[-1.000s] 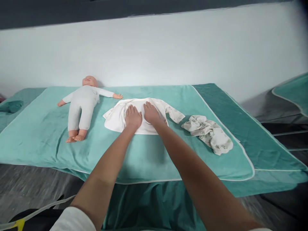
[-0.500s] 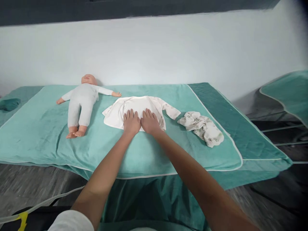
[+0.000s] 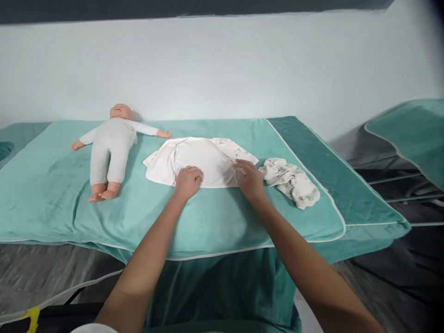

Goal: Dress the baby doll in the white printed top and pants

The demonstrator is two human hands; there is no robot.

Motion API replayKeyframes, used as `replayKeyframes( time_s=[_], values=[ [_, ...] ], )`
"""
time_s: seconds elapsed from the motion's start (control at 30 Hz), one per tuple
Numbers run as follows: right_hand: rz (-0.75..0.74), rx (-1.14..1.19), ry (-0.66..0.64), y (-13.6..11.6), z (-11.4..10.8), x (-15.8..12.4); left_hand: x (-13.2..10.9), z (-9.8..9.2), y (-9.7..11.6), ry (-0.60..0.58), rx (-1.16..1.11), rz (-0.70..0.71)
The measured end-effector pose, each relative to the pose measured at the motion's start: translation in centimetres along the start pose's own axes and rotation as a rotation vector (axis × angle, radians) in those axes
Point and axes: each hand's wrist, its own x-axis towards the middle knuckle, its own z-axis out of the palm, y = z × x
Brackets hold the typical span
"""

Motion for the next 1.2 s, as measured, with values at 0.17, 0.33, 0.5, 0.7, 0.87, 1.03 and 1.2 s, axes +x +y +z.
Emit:
replayKeyframes(
  time_s=[0.17, 0.33, 0.5, 0.7, 0.87, 1.03, 1.2],
  values=[
    [0.517, 0.027, 0.186, 3.0, -2.0, 2.7, -0.2, 0.1, 0.2, -0.023, -0.021, -0.018],
    [0.553, -0.336, -0.041, 2.7, -2.7, 5.5, -0.4, 0.1, 0.1, -0.029, -0.030, -0.052],
    [0.567, -0.632, -0.421, 2.1, -3.7, 7.7, -0.3, 0.1, 0.0, -0.006, -0.048, -0.084],
    [0.506, -0.641, -0.528, 3.1, -4.9, 9.6, -0.1, 0.3, 0.0, 0.027, -0.076, -0.116],
    [0.455, -0.629, -0.228, 4.1, -6.0, 11.3, 0.0, 0.4, -0.2, 0.040, -0.083, -0.133],
    [0.260, -0.596, 0.049, 4.2, -5.1, 11.0, 0.0, 0.4, -0.2, 0.044, -0.079, -0.148],
    [0.066, -0.435, -0.148, 3.5, -0.4, 9.8, 0.1, 0.2, 0.0, 0.044, -0.071, -0.157]
  ],
)
